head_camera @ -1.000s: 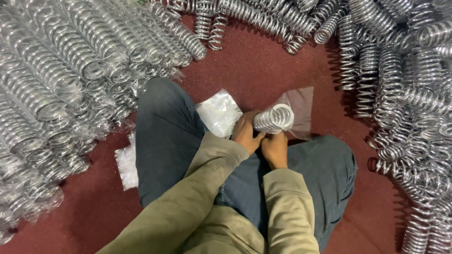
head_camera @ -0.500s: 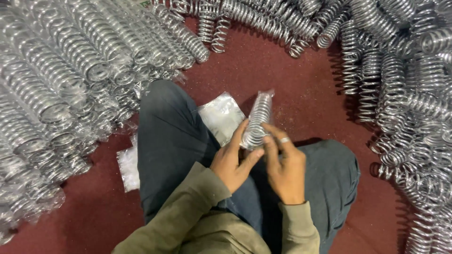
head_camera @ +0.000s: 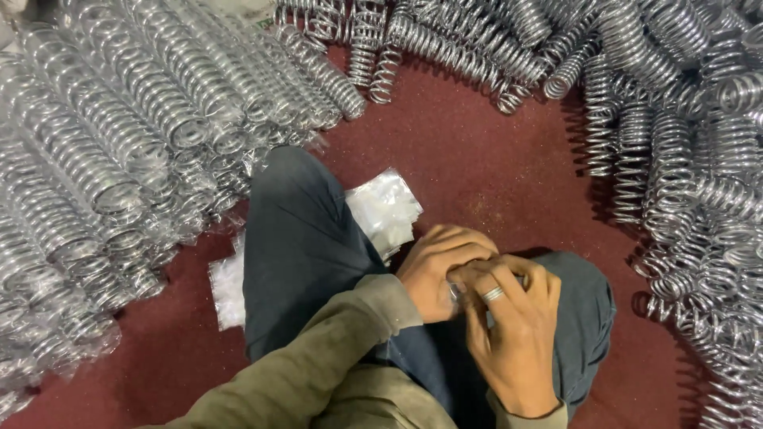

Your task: Bagging individual metal springs into small plastic bags while sitting on the floor.

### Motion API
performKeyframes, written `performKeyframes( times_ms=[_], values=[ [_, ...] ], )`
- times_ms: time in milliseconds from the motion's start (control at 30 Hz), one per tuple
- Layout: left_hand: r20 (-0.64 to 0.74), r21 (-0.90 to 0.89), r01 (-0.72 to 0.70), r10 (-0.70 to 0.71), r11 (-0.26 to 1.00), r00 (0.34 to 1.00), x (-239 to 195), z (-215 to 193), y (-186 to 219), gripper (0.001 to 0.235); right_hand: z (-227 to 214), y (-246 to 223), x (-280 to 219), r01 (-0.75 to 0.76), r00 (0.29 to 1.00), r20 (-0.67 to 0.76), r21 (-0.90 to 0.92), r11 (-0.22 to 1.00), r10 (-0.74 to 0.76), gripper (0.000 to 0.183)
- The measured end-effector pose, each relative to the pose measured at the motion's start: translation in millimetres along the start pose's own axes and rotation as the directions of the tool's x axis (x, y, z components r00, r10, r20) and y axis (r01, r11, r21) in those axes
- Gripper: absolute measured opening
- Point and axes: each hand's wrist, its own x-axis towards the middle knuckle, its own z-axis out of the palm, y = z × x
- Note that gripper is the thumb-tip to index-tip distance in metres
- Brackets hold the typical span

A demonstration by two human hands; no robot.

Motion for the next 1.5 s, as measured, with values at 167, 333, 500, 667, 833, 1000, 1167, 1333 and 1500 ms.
performKeyframes(
  times_ms=[167,333,500,667,833,1000,1167,1333,1500],
  values=[
    [-0.064,-0.132,0.154,-0.163,0.979,0.984,-6.5,24.0,9.6,0.007,6.1,4.8,-16.9,-0.227,0.969,-0.073,0.105,0.968,0.235,0.014],
    [-0.131,-0.037,0.056,-0.061,0.998,0.99,-27.4,42.9,17.5,0.013,12.4,30.8,-12.6,-0.335,0.94,-0.005,0.166,0.927,0.341,0.04],
    [0.034,-0.065,0.253,-0.251,0.965,0.967,-38.2,22.1,30.6,0.076,7.1,31.4,9.0,-0.768,0.421,0.629,-0.136,0.626,0.653,0.043],
    [0.118,-0.286,0.717,-0.719,0.636,0.685,-81.2,-4.8,35.6,0.091,9.9,15.3,13.3,-0.83,0.406,0.603,-0.073,0.554,0.687,0.043],
    [0.259,-0.605,0.79,-0.914,0.099,0.312,-77.9,-40.9,43.2,0.096,26.9,-14.0,16.8,-0.642,0.605,0.517,-0.133,0.755,0.606,0.047],
    [-0.17,-0.957,0.145,-0.89,0.252,0.424,-46.4,-90.8,79.4,0.06,7.5,-112.2,16.4,-0.136,0.991,0.069,0.61,0.781,0.119,0.053],
    [-0.515,-0.719,0.07,-0.597,0.692,0.615,-42.0,-191.8,95.4,0.089,27.4,-138.0,0.0,0.199,0.979,-0.091,0.62,0.759,-0.183,0.031],
    [-0.72,0.001,0.444,-0.307,0.896,0.622,-66.1,-313.0,75.4,0.062,49.5,-105.3,-22.3,0.198,0.947,0.077,0.629,0.752,-0.313,0.027],
    [-0.732,0.044,0.907,-0.604,0.42,0.315,-93.4,-377.5,12.0,0.08,58.3,-67.5,-40.9,0.016,0.947,0.257,0.558,0.83,-0.191,0.031]
  ],
)
